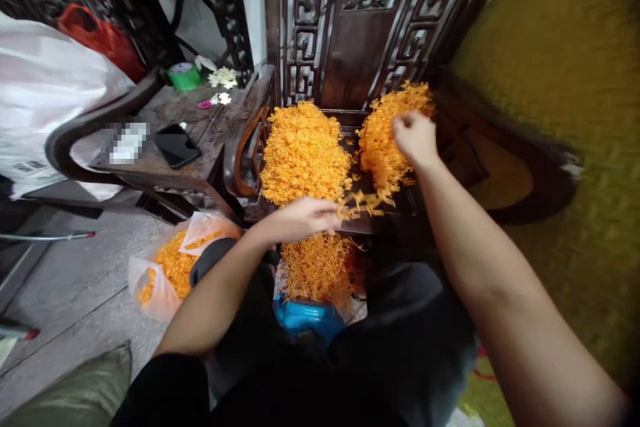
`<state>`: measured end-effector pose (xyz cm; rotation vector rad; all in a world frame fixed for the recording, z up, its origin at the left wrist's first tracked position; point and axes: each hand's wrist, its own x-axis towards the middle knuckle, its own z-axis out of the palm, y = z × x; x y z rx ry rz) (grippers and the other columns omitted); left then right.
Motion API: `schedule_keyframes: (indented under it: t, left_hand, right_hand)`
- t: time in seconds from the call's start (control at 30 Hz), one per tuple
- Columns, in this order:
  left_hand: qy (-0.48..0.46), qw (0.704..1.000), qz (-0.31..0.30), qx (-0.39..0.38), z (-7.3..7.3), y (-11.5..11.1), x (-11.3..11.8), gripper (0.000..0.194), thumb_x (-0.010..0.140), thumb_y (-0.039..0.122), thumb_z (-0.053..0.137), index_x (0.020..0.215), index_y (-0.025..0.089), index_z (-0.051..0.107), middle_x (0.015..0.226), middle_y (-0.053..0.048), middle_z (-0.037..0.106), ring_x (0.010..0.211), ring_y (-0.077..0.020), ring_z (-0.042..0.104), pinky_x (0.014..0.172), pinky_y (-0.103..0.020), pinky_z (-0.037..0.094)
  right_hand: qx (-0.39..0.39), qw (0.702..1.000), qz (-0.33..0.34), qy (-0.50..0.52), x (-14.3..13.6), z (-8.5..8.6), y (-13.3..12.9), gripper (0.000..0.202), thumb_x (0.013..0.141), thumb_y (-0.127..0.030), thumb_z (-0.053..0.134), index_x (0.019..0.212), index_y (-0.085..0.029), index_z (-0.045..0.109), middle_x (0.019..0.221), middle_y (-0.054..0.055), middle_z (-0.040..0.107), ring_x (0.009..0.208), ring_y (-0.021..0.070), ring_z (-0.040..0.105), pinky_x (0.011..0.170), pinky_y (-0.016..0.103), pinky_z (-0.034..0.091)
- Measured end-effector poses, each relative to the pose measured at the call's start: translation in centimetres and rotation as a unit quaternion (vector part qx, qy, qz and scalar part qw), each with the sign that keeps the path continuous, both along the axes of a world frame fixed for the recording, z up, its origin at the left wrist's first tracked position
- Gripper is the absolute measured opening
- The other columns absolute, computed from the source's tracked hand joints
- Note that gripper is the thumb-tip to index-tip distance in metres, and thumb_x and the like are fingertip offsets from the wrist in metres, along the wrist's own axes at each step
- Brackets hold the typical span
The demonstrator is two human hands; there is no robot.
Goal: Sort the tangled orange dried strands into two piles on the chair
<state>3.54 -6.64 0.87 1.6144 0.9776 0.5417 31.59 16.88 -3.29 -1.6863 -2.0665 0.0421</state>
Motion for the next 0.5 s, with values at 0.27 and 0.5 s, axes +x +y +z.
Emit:
schedule_keyframes:
  t: [0.27,0.5]
  left_hand:
    - [0.396,0.897,-0.165,0.109,-10.0,-2.4,9.9,0.024,0.084,0.018,0.075,0.106,0.010,0.078,0.109,-0.025,0.076,0.107,-0.0383,0.073,0.090,-0.047,0.058]
    - [0.400,0.896,-0.153,0.120,-9.5,-0.1,12.4,0.028,0.081,0.035,0.080,0.095,0.010,0.081,0.103,-0.025,0.077,0.101,-0.0416,0.074,0.088,-0.051,0.059]
  right_hand:
    - [-0.174,0.981,-0.050,-0.062,3.1,-7.2,-5.5,0.036,0.078,-0.027,0.081,0.109,-0.010,0.074,0.115,0.023,0.068,0.088,0.0249,0.069,0.087,0.038,0.050]
    - [-0.087,0.989,-0.116,0.038,6.4,-4.4,-3.4,0.037,0.094,-0.039,0.058,0.111,-0.011,0.075,0.116,0.022,0.072,0.101,0.0287,0.068,0.091,0.038,0.052]
